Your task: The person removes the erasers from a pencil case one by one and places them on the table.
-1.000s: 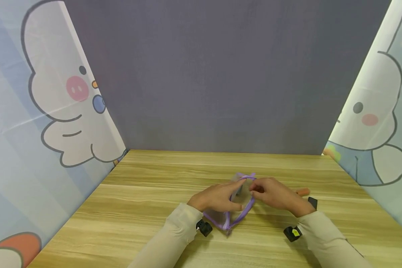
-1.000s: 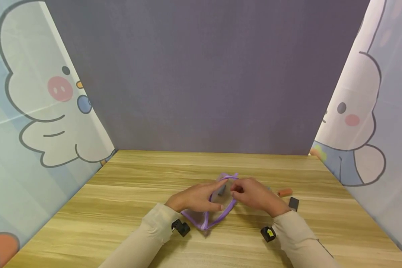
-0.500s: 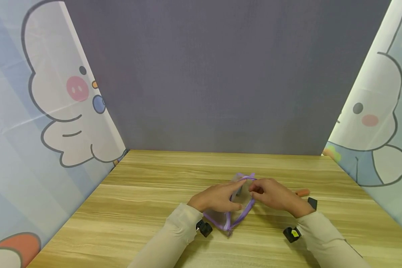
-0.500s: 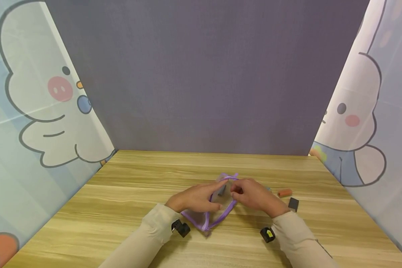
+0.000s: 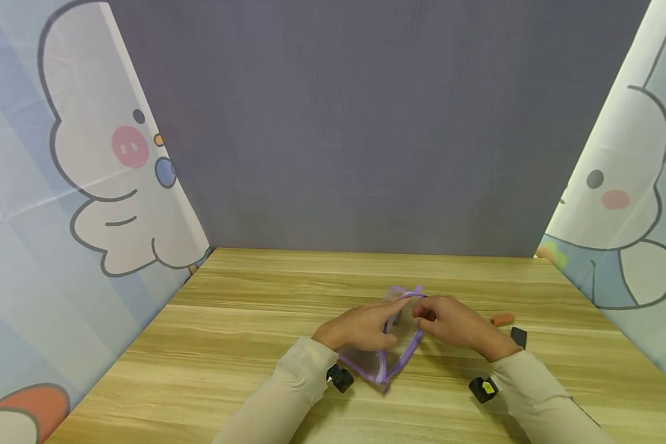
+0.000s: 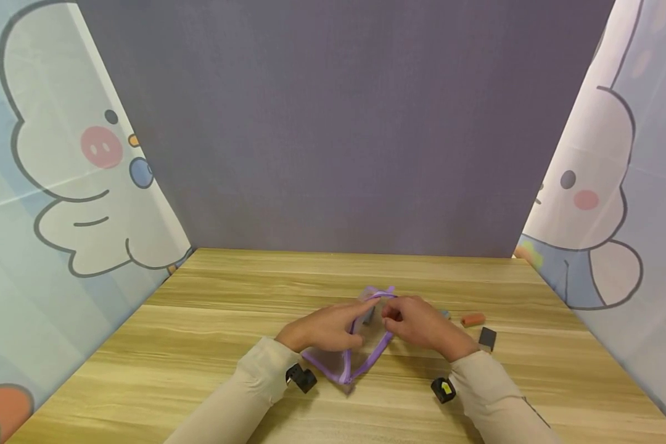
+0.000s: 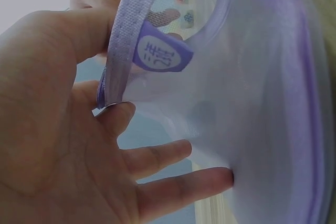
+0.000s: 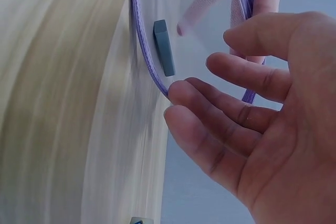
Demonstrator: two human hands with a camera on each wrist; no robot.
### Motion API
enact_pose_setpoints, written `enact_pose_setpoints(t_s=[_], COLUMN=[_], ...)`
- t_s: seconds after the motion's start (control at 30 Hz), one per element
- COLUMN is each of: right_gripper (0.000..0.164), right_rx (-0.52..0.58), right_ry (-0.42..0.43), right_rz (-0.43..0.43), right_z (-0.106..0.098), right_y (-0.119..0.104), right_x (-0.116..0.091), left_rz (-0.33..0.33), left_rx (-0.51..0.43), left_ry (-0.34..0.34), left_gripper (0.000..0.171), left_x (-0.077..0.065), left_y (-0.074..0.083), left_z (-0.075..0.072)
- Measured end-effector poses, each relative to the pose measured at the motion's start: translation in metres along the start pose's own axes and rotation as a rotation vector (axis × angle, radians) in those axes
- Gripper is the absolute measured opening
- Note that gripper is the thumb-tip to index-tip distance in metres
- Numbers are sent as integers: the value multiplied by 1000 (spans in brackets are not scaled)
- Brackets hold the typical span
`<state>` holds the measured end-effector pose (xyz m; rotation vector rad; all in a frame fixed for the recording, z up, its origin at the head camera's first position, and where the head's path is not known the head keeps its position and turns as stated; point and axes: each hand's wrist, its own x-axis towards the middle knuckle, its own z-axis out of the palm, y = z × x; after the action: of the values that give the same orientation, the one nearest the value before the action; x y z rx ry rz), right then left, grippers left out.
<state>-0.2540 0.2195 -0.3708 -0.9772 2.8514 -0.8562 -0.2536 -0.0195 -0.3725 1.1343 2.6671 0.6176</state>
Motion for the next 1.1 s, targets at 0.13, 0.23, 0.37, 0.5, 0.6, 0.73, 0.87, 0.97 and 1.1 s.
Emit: enact_pose_setpoints(t_s=[0.13,0.23,0.37,0.5,0.6,0.73,0.87,0.97,1.1], right_gripper=[14,15,14,15,15,18,21,26,31], right_rx=[6,8,-8,-22,-31,-40,-52,-50,-45], right_ry=[-6,-9,3,3,9,34,37,28,11], right_rz=[0,1,-9,-26,-34,-37,-22,-11,13], right_z=[2,3,5,8,10,11,11,11,12], right_y=[0,-1,-2,-3,-2,-2,-3,-4,-5], right_x=[0,-1,0,1,2,3,3,3,3], left_rz=[5,10,29,32,24,32,40,39,40], left_rx=[19,15,14,24,32,18,5,-23,-34], left_ry=[-1,-2,9,14,18,21,20,13,5], left_gripper=[86,86,88,90,91,92,95,98,98], left_x=[0,0,1,1,0,-1,0,0,1], left_y=[1,2,3,2,1,2,3,3,2], left_z=[2,3,4,5,5,3,0,-1,0])
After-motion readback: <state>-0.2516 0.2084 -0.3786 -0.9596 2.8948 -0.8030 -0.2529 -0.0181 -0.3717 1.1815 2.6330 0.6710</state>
